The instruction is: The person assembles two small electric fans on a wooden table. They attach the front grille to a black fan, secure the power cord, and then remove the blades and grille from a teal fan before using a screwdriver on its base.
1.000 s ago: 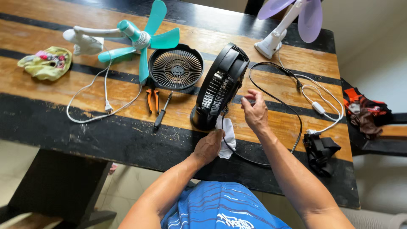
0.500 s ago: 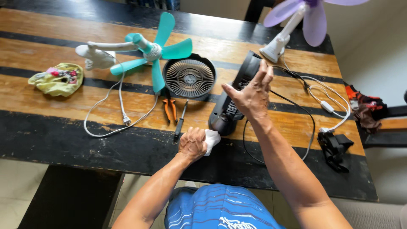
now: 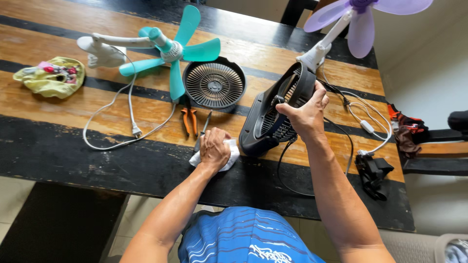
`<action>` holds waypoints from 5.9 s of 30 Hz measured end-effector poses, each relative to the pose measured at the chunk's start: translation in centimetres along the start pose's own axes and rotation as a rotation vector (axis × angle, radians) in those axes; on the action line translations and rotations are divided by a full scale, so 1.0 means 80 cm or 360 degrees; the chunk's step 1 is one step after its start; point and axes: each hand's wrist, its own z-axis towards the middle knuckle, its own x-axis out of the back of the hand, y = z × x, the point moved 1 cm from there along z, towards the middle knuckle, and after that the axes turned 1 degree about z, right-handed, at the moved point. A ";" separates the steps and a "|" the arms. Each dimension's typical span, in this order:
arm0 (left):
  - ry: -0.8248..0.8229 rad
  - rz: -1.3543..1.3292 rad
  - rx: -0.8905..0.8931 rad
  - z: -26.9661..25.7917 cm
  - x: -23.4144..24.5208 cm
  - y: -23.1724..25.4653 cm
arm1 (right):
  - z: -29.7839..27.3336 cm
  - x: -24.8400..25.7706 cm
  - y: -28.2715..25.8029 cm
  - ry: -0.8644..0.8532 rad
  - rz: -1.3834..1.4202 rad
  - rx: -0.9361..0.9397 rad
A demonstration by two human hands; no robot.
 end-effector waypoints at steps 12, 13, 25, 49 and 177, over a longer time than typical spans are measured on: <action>-0.0192 -0.0573 0.0425 0.038 -0.104 0.058 | 0.009 0.123 0.172 -0.0153 0.1522 -0.0269; -0.0253 -0.0631 0.0492 0.042 -0.105 0.064 | 0.009 0.130 0.190 -0.0185 0.1629 -0.0327; -0.0900 -0.1320 0.1063 0.036 -0.074 0.147 | -0.018 0.097 0.292 -0.0160 0.2248 -0.0625; 0.0015 -0.1082 0.0891 0.068 -0.070 0.084 | -0.101 0.021 0.296 -0.0370 0.2037 -0.0979; 0.0192 -0.2447 0.0653 0.103 -0.066 0.077 | -0.131 -0.029 0.255 -0.0890 0.1934 -0.1454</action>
